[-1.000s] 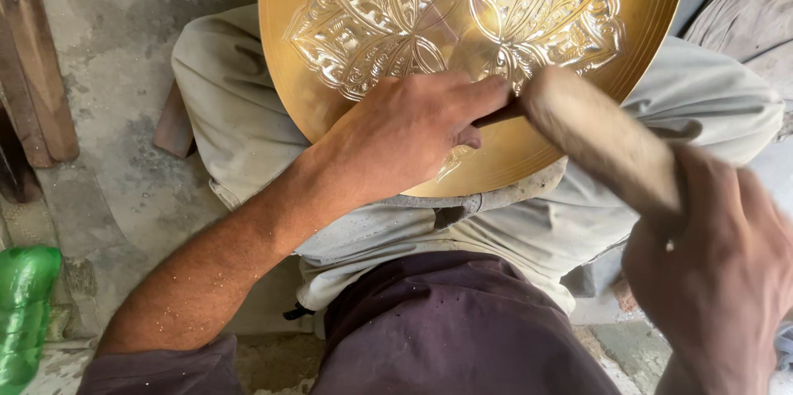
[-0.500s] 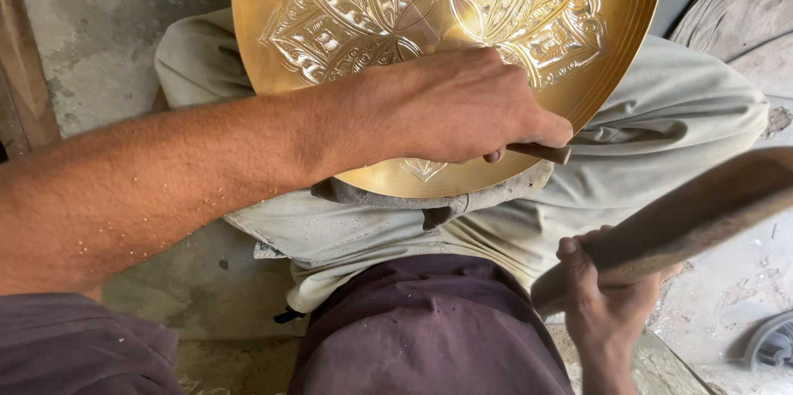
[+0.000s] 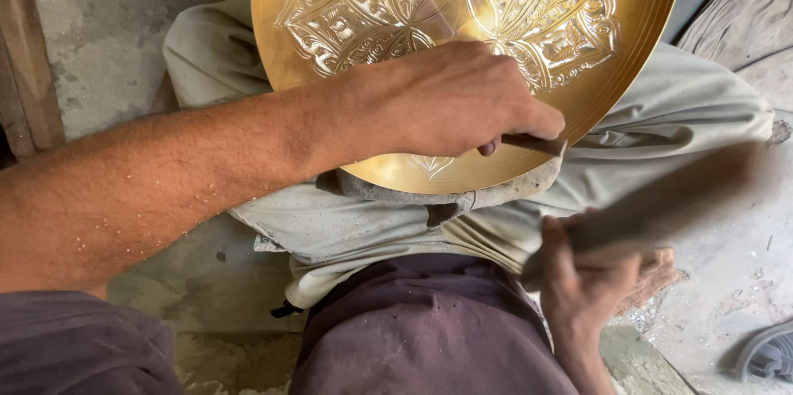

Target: The person sits on the floor with a brass tray on their lap and hammers a small punch against an embossed floral design, repositioning the punch by hand to refine different parts of the pattern. They briefly lift and reposition the tray, then resume hammering the design.

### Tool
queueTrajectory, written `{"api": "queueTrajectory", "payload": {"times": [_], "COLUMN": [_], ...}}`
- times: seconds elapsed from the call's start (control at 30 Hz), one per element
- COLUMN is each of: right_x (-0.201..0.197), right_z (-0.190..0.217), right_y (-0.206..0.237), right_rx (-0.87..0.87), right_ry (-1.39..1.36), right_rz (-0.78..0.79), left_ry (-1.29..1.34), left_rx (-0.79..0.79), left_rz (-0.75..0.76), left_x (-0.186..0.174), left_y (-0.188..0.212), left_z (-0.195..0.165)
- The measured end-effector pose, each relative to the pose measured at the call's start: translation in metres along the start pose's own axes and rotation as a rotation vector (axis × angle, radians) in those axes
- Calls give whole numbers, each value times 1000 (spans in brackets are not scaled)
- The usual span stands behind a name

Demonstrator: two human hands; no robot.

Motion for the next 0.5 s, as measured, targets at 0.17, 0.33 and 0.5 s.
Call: {"api": "queueTrajectory", "payload": {"times": [0.17,0.33,0.5], "right_x": [-10,-23,-33], "right_z": [14,15,0], "right_y": [-14,-24,-35], "right_rx": [5,-108,-79], "right_ry": [-340,-105,241], "right_rz": [-124,-107,-79], "left_ry": [81,18,56], "left_rx": [117,98,45], "left_rz": [-250,-229,-257], "left_x": [-4,-3,2], "left_y": [21,17,20], "left_z": [4,2,-1]}}
Point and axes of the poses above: each hand's wrist, its own y-axis away from the middle knuckle, its own x-axis out of the palm, z = x × y, the point moved 1 cm from there along -y, towards the middle knuckle, and after that the axes turned 9 degrees about z, right-handed, at the moved point
